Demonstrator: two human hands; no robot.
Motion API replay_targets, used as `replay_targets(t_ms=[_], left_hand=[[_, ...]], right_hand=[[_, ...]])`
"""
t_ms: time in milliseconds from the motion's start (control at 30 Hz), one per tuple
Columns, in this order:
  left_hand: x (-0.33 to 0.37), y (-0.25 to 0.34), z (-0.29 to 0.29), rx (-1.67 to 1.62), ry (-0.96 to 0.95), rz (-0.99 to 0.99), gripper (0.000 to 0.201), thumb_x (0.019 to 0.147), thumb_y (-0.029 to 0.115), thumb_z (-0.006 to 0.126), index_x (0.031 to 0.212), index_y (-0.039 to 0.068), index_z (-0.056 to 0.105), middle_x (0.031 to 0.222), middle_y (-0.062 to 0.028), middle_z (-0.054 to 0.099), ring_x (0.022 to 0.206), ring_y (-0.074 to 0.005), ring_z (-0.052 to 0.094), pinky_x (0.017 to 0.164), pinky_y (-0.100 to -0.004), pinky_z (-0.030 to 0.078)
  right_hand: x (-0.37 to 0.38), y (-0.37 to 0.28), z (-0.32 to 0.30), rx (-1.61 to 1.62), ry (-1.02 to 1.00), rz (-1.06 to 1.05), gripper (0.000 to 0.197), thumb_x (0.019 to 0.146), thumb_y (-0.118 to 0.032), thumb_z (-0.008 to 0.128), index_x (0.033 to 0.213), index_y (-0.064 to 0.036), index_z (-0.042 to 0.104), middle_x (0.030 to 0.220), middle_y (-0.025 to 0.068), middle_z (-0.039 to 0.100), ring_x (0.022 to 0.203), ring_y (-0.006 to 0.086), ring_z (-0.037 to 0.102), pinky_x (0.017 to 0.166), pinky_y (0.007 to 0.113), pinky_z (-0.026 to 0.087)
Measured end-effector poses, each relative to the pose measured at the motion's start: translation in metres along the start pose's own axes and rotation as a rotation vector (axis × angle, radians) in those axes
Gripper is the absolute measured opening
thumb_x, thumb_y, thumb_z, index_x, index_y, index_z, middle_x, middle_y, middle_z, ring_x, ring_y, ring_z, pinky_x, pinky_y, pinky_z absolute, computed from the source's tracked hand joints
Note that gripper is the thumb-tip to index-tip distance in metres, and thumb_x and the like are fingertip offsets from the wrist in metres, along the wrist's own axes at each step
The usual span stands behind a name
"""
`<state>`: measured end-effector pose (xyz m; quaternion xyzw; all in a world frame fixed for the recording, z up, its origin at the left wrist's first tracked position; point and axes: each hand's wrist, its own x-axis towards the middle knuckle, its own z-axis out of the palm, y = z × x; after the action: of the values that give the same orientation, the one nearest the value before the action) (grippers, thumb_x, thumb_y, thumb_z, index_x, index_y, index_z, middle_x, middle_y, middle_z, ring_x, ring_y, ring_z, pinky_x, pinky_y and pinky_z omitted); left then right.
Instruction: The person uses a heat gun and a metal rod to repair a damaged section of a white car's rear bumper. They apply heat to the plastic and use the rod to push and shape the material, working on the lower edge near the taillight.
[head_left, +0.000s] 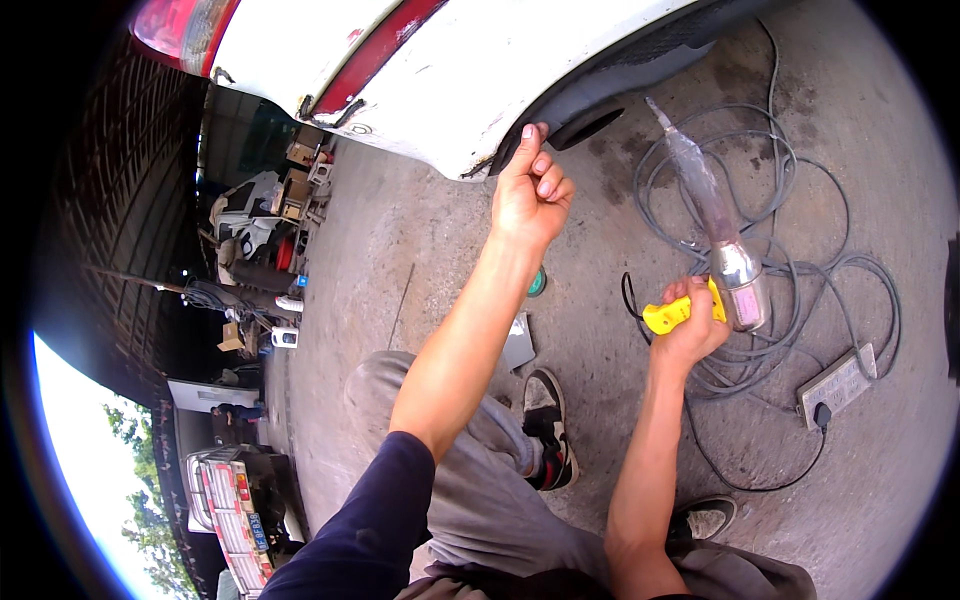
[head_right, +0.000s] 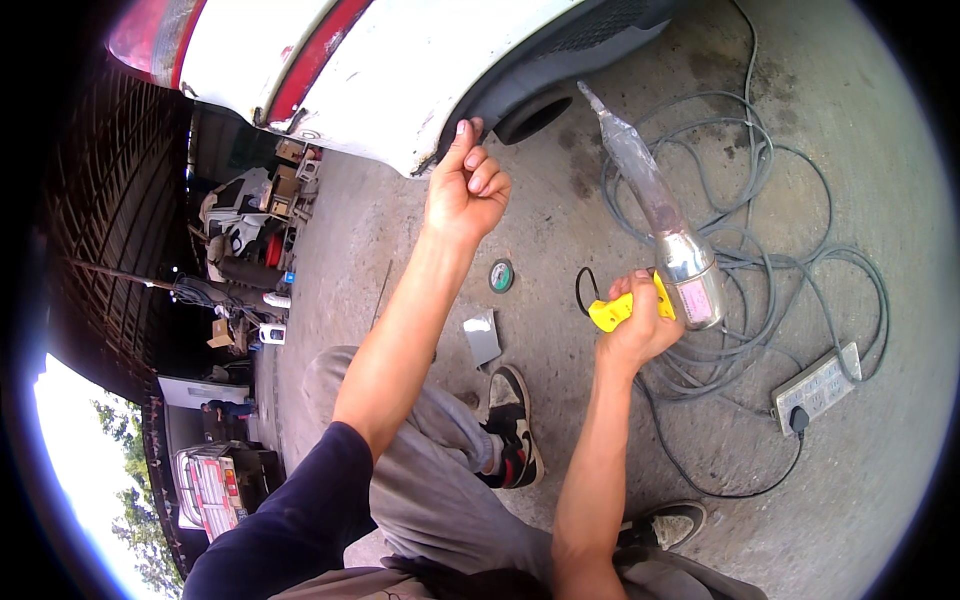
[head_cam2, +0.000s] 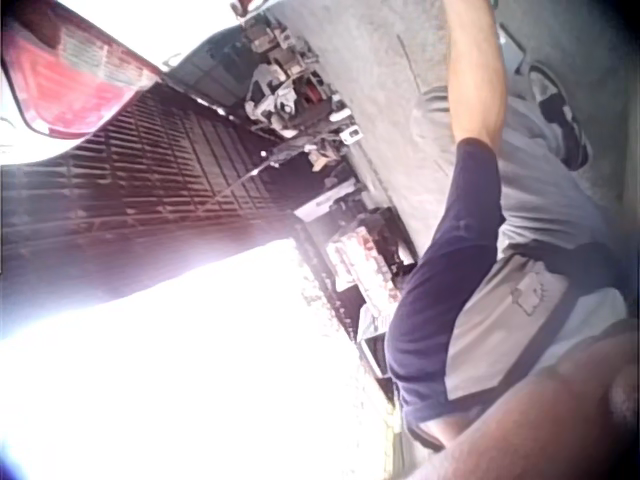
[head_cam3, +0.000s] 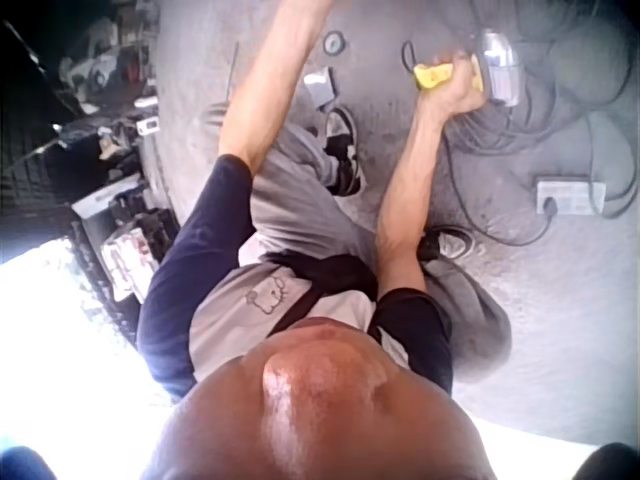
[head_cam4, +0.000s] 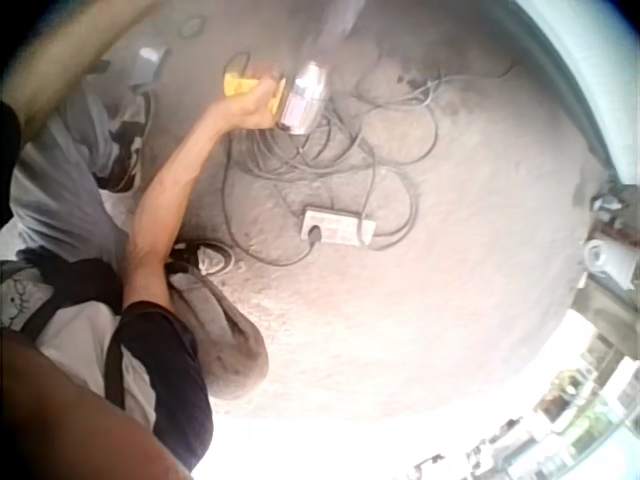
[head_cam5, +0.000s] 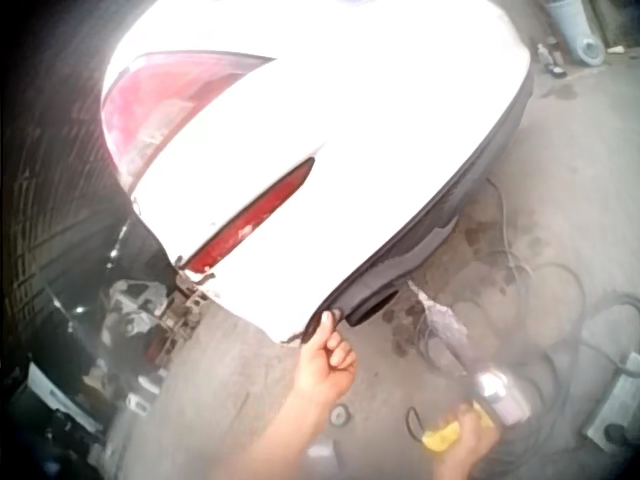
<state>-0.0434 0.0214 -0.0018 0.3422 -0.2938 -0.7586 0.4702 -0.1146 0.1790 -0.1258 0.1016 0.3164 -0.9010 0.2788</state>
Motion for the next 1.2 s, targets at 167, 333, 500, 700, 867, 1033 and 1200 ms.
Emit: replay_targets(t_ms=[167, 333, 500, 700, 867, 1033, 1200], left_hand=[[-0.012, -0.007, 0.005, 0.342, -0.026, -0.044, 0.022, 0.093, 0.026, 0.069, 0.104, 0.008, 0.064, 0.059, 0.0059, 0.040, 0.046, -0.0066, 0.030, 0.048, -0.0226, 0.025], [-0.033, -0.004, -0.024, 1.682, -0.444, -0.099, 0.020, 0.092, 0.027, 0.067, 0.093, 0.007, 0.071, 0.073, -0.0039, 0.064, 0.058, -0.0184, 0.058, 0.056, -0.0316, 0.045], [-0.050, 0.047, -0.080, 2.532, -0.955, -0.063, 0.018, 0.084, 0.027, 0.070, 0.095, 0.013, 0.074, 0.089, -0.0102, 0.072, 0.085, -0.0307, 0.068, 0.071, -0.0437, 0.053], [-0.058, 0.150, -0.187, 2.501, -0.311, -0.235, 0.021, 0.084, 0.027, 0.071, 0.097, 0.011, 0.076, 0.090, -0.0137, 0.073, 0.082, -0.0309, 0.070, 0.073, -0.0413, 0.054], [-0.108, 0.228, -0.265, 2.596, 0.132, -0.487, 0.024, 0.083, 0.030, 0.071, 0.098, 0.012, 0.077, 0.096, -0.0147, 0.073, 0.092, -0.0317, 0.069, 0.084, -0.0418, 0.055], [-0.182, 0.256, -0.328, 2.602, 0.533, -0.742, 0.028, 0.081, 0.035, 0.071, 0.099, 0.014, 0.077, 0.102, -0.0123, 0.073, 0.098, -0.0319, 0.068, 0.087, -0.0420, 0.055], [-0.205, 0.252, -0.352, 2.583, 0.738, -0.768, 0.029, 0.081, 0.036, 0.071, 0.098, 0.014, 0.077, 0.103, -0.0125, 0.073, 0.097, -0.0327, 0.069, 0.087, -0.0425, 0.055]], right_hand=[[-0.002, 0.003, 0.002, 0.004, 0.006, -0.011, 0.008, 0.080, -0.003, 0.059, 0.080, 0.0011, 0.053, 0.067, 0.0077, 0.052, 0.056, 0.0167, 0.050, 0.054, 0.030, 0.044], [0.011, -0.007, 0.003, 0.020, 0.075, -0.046, 0.006, 0.080, -0.002, 0.058, 0.080, 0.0003, 0.052, 0.066, 0.0075, 0.051, 0.056, 0.0160, 0.050, 0.054, 0.030, 0.043], [0.031, -0.012, -0.006, 0.061, 0.067, -0.093, 0.005, 0.081, -0.001, 0.058, 0.081, 0.0002, 0.053, 0.067, 0.0071, 0.050, 0.057, 0.0156, 0.049, 0.054, 0.031, 0.043], [0.028, -0.006, -0.025, -0.045, -0.108, -0.018, 0.008, 0.080, -0.001, 0.060, 0.085, 0.0027, 0.055, 0.069, 0.0085, 0.053, 0.056, 0.0160, 0.051, 0.053, 0.031, 0.044], [0.023, -0.001, -0.019, -0.285, -0.316, 0.065, 0.014, 0.080, -0.005, 0.063, 0.090, 0.0035, 0.058, 0.071, 0.0081, 0.057, 0.057, 0.0158, 0.054, 0.054, 0.030, 0.044], [0.024, 0.005, 0.003, -0.317, -0.390, 0.066, 0.013, 0.081, -0.008, 0.065, 0.088, 0.0023, 0.060, 0.070, 0.0072, 0.058, 0.058, 0.0152, 0.055, 0.054, 0.029, 0.044], [0.029, 0.006, 0.010, -0.416, -0.416, 0.061, 0.011, 0.081, -0.007, 0.064, 0.087, 0.0025, 0.060, 0.069, 0.0066, 0.058, 0.058, 0.0145, 0.056, 0.054, 0.029, 0.044]])
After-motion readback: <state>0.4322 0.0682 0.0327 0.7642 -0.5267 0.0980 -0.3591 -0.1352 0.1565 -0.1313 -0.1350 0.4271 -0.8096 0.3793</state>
